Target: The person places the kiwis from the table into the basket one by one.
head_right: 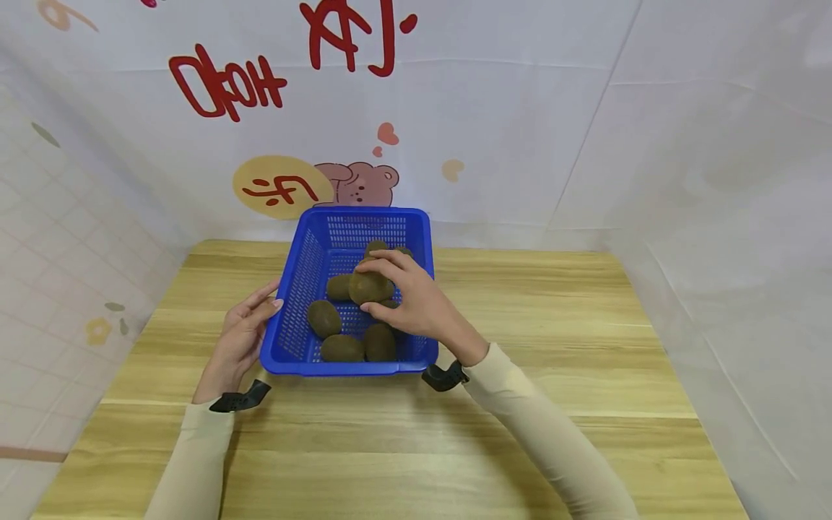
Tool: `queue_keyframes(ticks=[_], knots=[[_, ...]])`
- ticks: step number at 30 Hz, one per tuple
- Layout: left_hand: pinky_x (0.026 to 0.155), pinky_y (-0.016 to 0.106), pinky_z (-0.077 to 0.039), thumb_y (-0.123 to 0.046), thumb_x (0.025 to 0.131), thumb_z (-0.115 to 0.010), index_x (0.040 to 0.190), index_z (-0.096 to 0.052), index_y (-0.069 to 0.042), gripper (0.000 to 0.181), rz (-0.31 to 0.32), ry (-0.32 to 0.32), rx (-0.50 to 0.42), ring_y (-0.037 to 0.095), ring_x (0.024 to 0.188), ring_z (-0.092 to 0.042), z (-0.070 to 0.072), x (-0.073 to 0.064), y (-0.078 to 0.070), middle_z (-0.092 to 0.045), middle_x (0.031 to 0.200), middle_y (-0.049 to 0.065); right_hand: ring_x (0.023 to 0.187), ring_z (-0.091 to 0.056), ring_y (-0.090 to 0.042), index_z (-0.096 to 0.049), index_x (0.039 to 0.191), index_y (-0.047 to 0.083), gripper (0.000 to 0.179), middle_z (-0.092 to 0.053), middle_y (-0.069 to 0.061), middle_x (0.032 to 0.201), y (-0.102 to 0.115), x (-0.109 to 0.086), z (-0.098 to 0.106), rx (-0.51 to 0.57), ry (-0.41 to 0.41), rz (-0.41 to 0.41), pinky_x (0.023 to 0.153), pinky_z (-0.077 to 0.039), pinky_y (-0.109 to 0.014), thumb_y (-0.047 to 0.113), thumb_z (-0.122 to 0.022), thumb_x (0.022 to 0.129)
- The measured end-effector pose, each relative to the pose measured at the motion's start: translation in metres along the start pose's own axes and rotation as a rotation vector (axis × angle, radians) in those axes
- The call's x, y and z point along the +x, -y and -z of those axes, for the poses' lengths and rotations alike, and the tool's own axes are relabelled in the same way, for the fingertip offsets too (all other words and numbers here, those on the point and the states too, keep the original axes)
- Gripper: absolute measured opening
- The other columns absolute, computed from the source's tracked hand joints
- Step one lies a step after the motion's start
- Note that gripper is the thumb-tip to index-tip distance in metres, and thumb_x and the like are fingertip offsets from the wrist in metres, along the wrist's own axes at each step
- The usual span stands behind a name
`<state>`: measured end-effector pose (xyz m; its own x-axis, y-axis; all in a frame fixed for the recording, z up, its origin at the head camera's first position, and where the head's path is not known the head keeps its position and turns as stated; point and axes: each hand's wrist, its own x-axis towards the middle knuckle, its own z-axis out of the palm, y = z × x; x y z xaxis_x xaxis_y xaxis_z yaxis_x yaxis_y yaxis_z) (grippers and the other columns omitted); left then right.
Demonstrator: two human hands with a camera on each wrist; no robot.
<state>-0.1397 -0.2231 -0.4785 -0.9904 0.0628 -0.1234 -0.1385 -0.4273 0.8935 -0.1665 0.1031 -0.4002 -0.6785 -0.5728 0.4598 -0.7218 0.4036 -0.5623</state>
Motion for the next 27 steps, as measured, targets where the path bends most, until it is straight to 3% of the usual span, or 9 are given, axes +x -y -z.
queue_keyframes(ticks=[7,14,18,22,27], knots=[[0.08,0.025,-0.064,-0.003,0.101,-0.063,0.157,-0.036,0.002,0.062,0.002,-0.01,0.055,0.007,0.085,-0.073,-0.003,0.0,0.004,-0.065,0.098,0.0,0.145,-0.045,-0.023,-0.061,0.139,0.02,0.05,-0.052,-0.003,0.15,0.003,-0.003,-0.007,-0.034,0.092,-0.071,0.117,-0.047,-0.047,0.032,-0.078,0.093],[0.082,0.025,-0.064,-0.002,0.1,-0.063,0.156,-0.036,0.003,0.062,0.002,-0.003,0.04,0.008,0.087,-0.073,-0.004,0.001,0.004,-0.065,0.097,-0.001,0.143,-0.047,-0.025,-0.06,0.139,0.017,0.051,-0.053,-0.004,0.149,-0.004,-0.01,-0.002,-0.032,0.067,-0.09,0.114,-0.049,-0.047,0.029,-0.078,0.093],[0.067,0.016,-0.061,-0.001,0.1,-0.063,0.156,-0.037,0.004,0.061,0.0,-0.004,0.044,0.005,0.078,-0.071,-0.002,0.0,0.001,-0.066,0.093,-0.003,0.145,-0.045,-0.026,-0.059,0.141,0.017,0.052,-0.05,-0.006,0.152,-0.01,-0.012,0.004,-0.023,0.083,-0.122,0.116,-0.047,-0.047,0.028,-0.077,0.093],[0.048,0.01,-0.046,-0.009,0.101,-0.065,0.155,-0.041,0.0,0.06,0.01,-0.021,0.145,0.001,0.068,-0.063,0.002,-0.002,-0.001,-0.065,0.091,-0.006,0.149,-0.04,-0.028,-0.056,0.143,0.019,0.053,-0.044,-0.005,0.157,-0.017,-0.018,0.014,-0.017,0.097,-0.192,0.12,-0.041,-0.053,0.031,-0.075,0.095],[0.056,0.014,-0.052,-0.03,0.105,-0.061,0.153,-0.048,-0.007,0.055,0.041,-0.038,0.356,0.002,0.077,-0.062,0.009,-0.004,-0.006,-0.065,0.093,-0.01,0.15,-0.037,-0.031,-0.054,0.144,0.02,0.055,-0.042,-0.006,0.159,-0.029,-0.03,0.034,-0.041,0.065,-0.263,0.12,-0.039,-0.058,0.034,-0.075,0.095]])
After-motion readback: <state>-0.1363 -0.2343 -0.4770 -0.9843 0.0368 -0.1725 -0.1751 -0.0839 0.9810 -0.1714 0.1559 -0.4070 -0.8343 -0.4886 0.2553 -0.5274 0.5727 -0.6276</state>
